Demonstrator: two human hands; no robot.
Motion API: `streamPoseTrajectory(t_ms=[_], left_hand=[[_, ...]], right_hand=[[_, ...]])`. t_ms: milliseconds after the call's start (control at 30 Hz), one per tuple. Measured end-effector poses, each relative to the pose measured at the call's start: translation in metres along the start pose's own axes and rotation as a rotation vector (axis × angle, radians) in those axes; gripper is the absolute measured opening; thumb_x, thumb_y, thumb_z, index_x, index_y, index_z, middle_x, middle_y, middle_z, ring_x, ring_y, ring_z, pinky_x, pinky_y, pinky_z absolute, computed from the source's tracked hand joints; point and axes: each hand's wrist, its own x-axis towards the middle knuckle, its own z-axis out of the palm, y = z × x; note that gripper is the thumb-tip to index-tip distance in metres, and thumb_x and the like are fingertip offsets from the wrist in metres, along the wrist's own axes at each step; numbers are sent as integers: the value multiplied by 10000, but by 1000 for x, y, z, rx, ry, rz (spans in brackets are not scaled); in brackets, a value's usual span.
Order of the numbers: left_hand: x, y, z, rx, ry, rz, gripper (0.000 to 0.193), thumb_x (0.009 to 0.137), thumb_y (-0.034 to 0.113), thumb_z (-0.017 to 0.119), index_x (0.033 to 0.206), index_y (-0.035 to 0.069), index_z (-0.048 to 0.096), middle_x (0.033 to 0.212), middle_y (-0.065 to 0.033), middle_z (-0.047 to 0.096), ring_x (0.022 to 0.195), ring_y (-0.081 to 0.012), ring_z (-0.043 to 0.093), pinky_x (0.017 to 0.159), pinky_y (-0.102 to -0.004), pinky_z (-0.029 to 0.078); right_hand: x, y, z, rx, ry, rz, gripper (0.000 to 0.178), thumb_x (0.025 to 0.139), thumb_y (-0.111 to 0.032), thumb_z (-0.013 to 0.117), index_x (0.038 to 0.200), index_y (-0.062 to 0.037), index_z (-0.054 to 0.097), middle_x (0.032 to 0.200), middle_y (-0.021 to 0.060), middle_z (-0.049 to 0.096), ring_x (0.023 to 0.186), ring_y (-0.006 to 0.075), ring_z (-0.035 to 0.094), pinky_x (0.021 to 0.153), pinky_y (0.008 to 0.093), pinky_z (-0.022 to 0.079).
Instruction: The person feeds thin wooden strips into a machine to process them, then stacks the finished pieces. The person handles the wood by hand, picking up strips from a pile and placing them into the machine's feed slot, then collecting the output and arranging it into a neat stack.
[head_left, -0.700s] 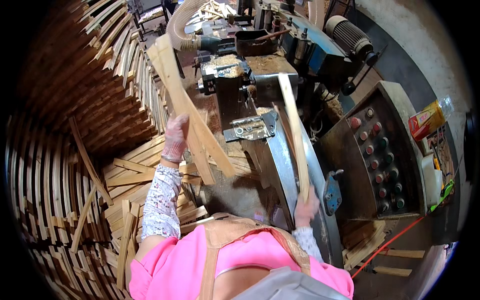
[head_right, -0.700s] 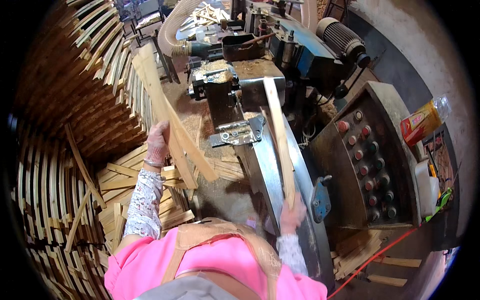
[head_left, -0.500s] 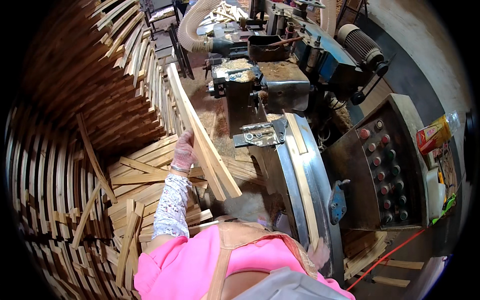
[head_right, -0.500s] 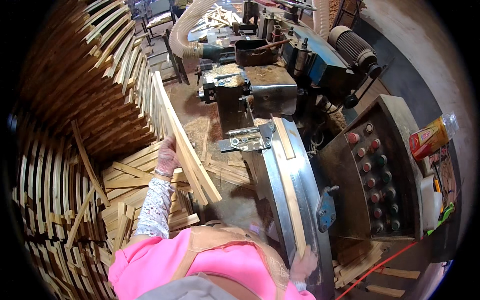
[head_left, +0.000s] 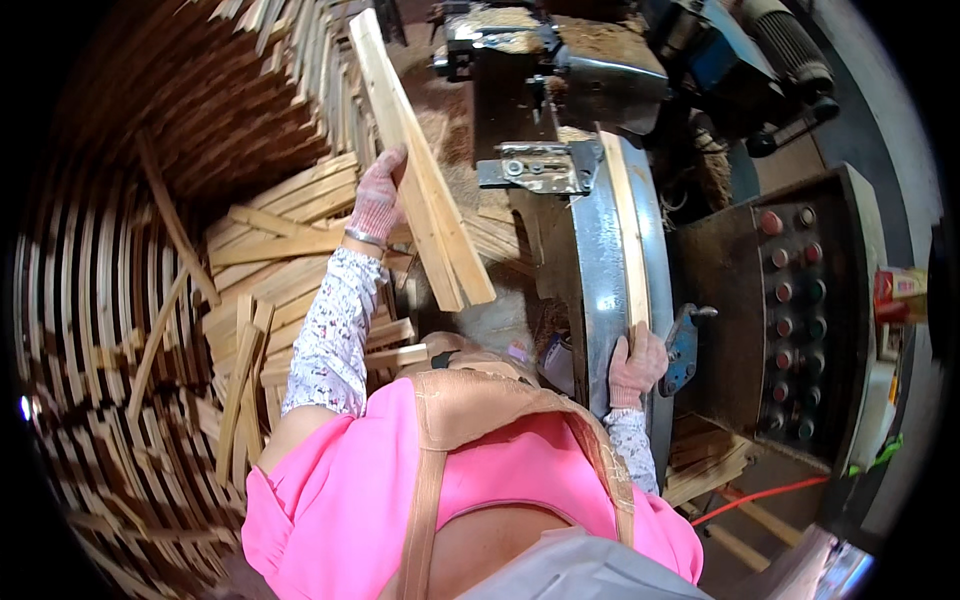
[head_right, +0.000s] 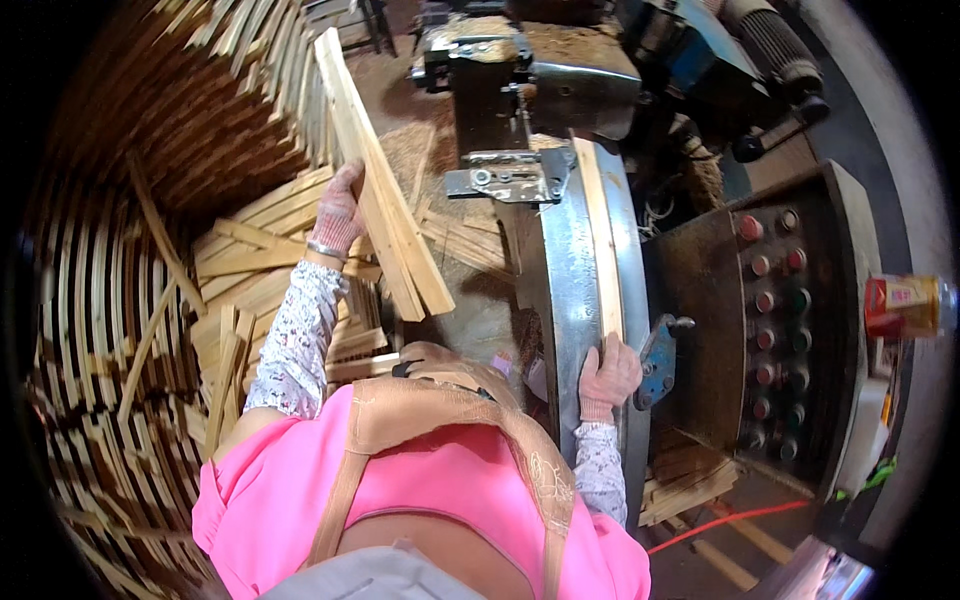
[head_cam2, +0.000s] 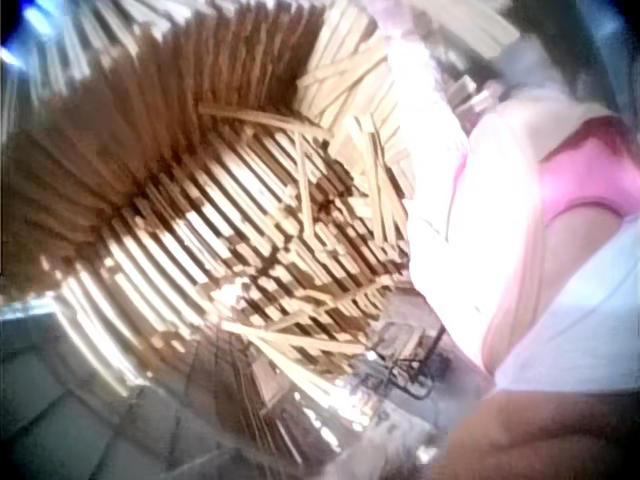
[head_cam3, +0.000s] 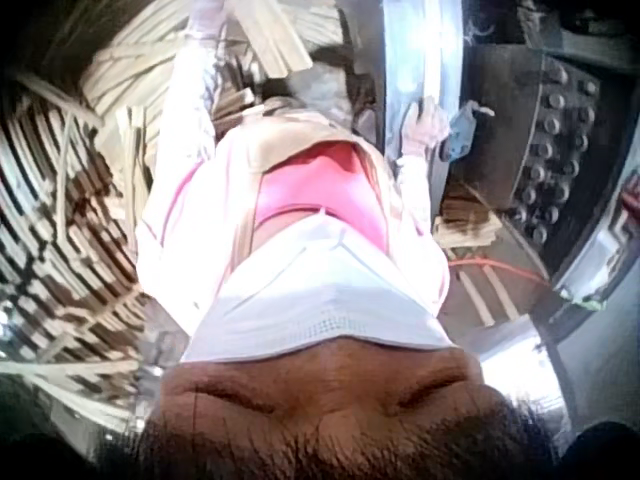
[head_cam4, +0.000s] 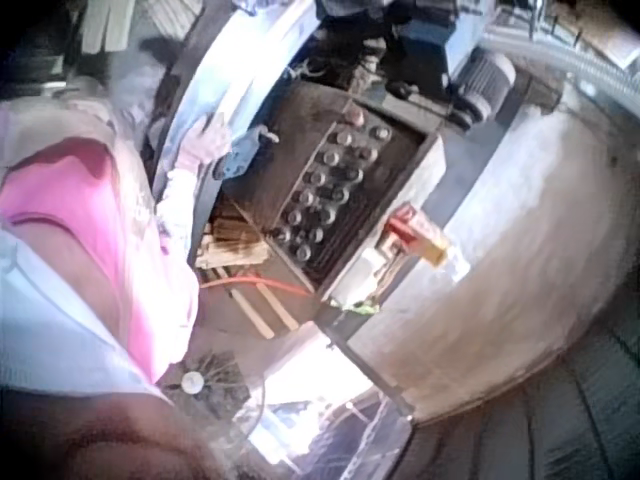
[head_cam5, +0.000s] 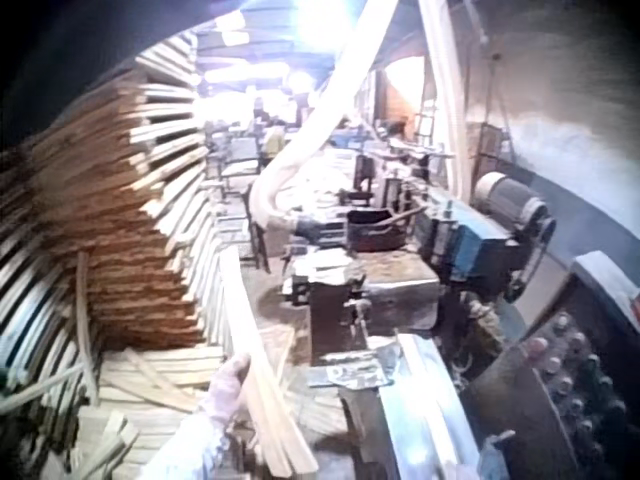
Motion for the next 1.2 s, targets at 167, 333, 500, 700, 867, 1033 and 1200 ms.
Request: streamPoseTrajectory(t_ms=[167,333,500,700,867,1033,1200], left_hand=[[-16,10,-4,-74,105,66,185,1001,193,741,1132,62,754,1069,-58,781,1015,-222,738,963,-405,614],[-39,5,-14,-42,140,162,191,1005,216,744,1134,78,769,1103,-38,777,1037,-204,732,977,-390,598],[-34,-3,38,135,80,222,287,1058,341,704,1202,94,731,1083,-77,758,1018,-202,735,878,-380,627],[-40,-77,104,-186,0,6,573,1015,646,607,1218,113,650,969,-130,729,807,-253,729,682,-417,631],[-56,-174,147,-98,-58,-109,435,1092,511,538,1216,108,646,852,-87,663,710,-245,672,749,-387,607],[-92,-181,86,395,-139,-503,256,1061,339,619,944,113,599,746,-2,576,568,-117,486,535,-300,412],[-134,-163,-25,1134,152,-52,460,1026,374,677,1303,6,682,1155,-167,766,983,-257,732,892,-370,577]], right_hand=[[70,-12,44,24,-70,-56,463,900,-330,788,1311,-125,731,1145,116,724,1120,320,662,1065,521,490],[135,-23,87,11,-3,-87,440,918,-317,769,1314,-128,736,1123,124,746,1065,330,669,990,522,509],[205,-125,101,956,-321,348,608,921,-299,760,1463,-67,608,1306,197,716,1198,339,664,1068,443,515],[116,-202,-9,1342,-1023,48,934,939,-170,770,1720,-79,267,1639,155,491,1454,210,497,1217,351,398],[26,-113,-24,1023,-511,269,768,953,-129,770,1624,14,426,1609,219,520,1471,320,520,1228,399,392],[-86,-14,-76,58,-343,298,693,916,-252,779,1531,-30,551,1255,275,706,1093,494,661,948,577,527],[-36,-8,-33,-86,-63,197,516,975,-318,714,1396,-31,636,1300,223,713,1117,462,661,959,563,524]])
